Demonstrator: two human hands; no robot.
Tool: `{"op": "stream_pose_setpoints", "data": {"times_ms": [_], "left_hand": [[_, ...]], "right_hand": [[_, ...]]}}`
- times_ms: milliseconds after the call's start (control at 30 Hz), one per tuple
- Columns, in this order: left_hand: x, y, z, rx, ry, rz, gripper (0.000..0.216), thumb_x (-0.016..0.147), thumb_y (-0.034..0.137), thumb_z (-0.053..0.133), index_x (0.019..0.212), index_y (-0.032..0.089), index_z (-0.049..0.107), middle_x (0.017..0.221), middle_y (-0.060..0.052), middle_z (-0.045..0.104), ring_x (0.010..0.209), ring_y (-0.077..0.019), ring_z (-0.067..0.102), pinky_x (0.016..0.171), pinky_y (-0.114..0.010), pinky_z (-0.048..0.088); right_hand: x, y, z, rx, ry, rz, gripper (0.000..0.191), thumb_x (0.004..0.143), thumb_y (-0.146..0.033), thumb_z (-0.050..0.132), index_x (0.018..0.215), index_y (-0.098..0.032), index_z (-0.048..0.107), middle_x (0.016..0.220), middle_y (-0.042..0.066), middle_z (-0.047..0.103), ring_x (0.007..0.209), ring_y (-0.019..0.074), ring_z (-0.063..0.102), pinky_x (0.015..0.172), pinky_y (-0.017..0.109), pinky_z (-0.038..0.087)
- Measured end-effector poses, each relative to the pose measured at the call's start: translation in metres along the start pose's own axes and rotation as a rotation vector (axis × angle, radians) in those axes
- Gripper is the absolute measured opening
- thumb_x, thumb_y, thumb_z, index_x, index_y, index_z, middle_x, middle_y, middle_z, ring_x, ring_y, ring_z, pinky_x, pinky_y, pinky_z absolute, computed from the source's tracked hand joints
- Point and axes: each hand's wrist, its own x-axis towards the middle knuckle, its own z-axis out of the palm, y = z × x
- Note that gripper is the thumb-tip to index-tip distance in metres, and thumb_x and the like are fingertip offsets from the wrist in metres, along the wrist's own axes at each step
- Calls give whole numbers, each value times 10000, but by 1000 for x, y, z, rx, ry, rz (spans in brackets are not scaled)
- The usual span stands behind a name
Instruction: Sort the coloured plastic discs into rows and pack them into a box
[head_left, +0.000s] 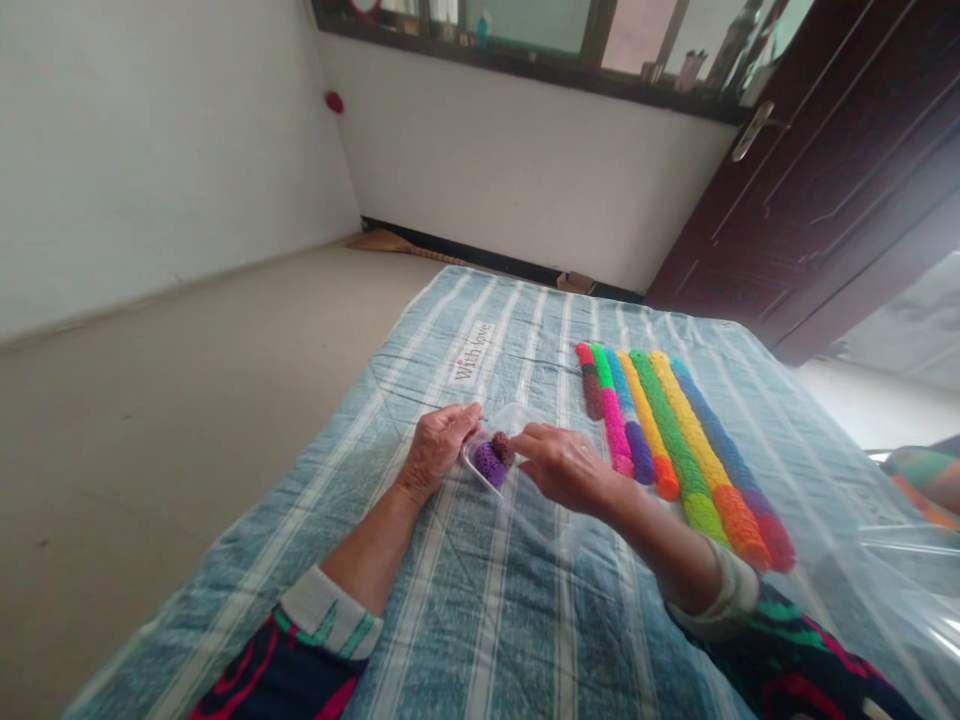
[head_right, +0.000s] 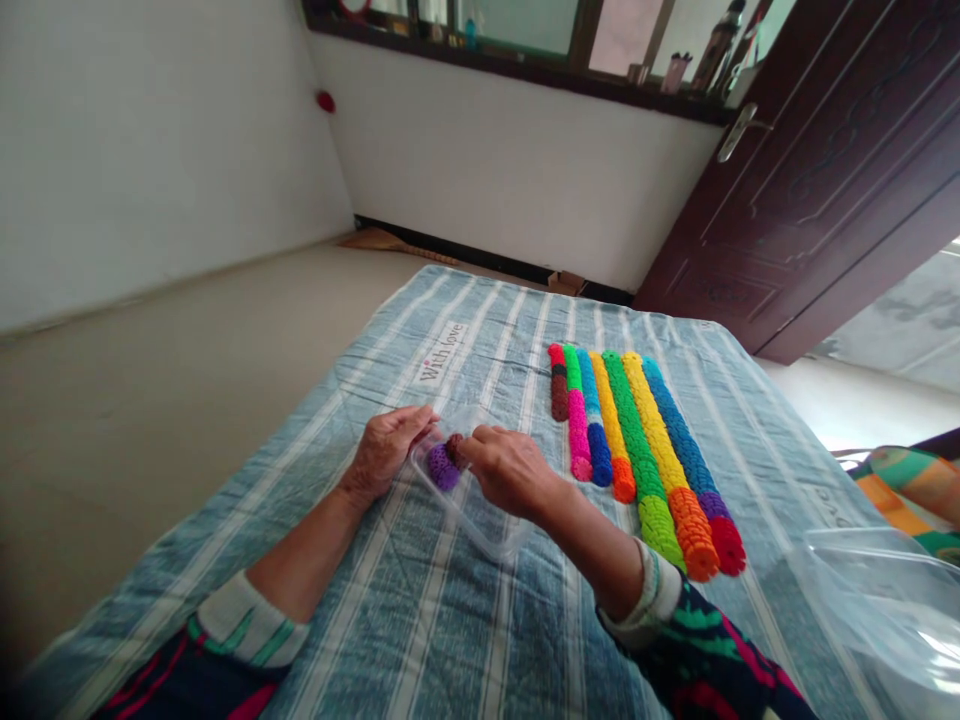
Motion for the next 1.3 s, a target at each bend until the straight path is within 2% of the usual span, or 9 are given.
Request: {"op": "stream_pose_setpoints", "data": {"times_ms": [333, 600, 833, 1033, 1300], "left_hand": [[0, -1, 1, -62, -22, -26, 441, 706, 559, 662, 790, 127, 690, 617, -14, 654, 538, -124, 566, 504, -220, 425], [-1, -1, 1, -56, -17, -25, 445, 702, 563, 665, 786, 127, 685, 605, -6, 640, 512, -114, 551, 473, -211, 404], [0, -2, 1, -59, -27, -26, 450, 699, 570, 663, 796, 131, 685, 622, -12, 657, 510, -122, 561, 479, -221, 417], [-1, 0, 0, -31, -28, -31, 452, 702, 578, 658, 796, 137, 689, 634, -17, 668, 518, -129, 569, 487, -225, 421], [-1, 1, 0, -22, -23, -18, 463, 698, 585, 658, 789, 133, 693, 635, -13, 665, 527, -123, 567, 511, -224, 434]], "right_hand": [[17, -5, -11, -24, -130, 15, 213, 932, -167, 475, 1116, -198, 579, 980, 55, 609, 724, 124, 521, 537, 265, 220], [23, -7, -12, -93, -177, -1, 326, 941, -177, 450, 1250, -232, 536, 1007, 66, 598, 728, 139, 537, 513, 275, 203], [27, -7, -8, -158, -212, -30, 351, 928, -109, 397, 1237, -210, 527, 1023, 89, 591, 743, 148, 560, 513, 268, 250], [28, -5, -5, -147, -197, -50, 255, 928, -87, 400, 1080, -174, 586, 971, 86, 599, 745, 144, 566, 525, 260, 286], [32, -3, -4, -118, -200, -73, 201, 930, -102, 429, 1046, -154, 584, 981, 80, 611, 766, 155, 586, 539, 260, 311]]}}
